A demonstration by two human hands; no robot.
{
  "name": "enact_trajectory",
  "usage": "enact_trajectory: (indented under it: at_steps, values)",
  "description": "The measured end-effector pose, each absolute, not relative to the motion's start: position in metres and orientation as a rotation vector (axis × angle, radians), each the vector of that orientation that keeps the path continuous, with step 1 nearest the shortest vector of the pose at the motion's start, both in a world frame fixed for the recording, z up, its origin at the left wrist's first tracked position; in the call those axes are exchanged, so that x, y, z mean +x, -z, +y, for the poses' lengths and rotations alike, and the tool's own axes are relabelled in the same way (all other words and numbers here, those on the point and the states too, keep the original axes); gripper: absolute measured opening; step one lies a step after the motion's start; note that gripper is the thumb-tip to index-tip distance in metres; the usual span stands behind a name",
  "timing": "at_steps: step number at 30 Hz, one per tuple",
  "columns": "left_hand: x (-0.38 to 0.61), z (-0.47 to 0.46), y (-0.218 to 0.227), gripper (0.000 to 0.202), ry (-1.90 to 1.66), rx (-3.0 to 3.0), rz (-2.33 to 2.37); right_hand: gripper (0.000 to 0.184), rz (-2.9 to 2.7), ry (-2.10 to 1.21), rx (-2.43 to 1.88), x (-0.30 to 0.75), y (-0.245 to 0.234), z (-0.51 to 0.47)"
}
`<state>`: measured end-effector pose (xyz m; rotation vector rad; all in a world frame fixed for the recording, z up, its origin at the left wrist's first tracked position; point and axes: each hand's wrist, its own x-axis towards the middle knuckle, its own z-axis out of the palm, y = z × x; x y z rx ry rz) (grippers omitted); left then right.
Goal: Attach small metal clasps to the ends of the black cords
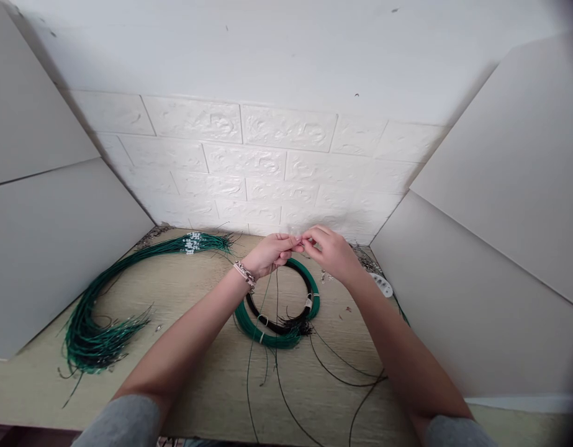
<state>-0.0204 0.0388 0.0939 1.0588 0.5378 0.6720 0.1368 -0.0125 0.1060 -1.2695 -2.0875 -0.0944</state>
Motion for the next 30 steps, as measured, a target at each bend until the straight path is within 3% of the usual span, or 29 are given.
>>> enact_trajectory:
  at_steps: [30]
  values:
    - [-0.0202, 0.0335, -0.0989, 0.026, -0.637, 1.048, 0.527, 0.013, -2.062, -0.054, -1.253, 0.1414, -0.111, -0.0135]
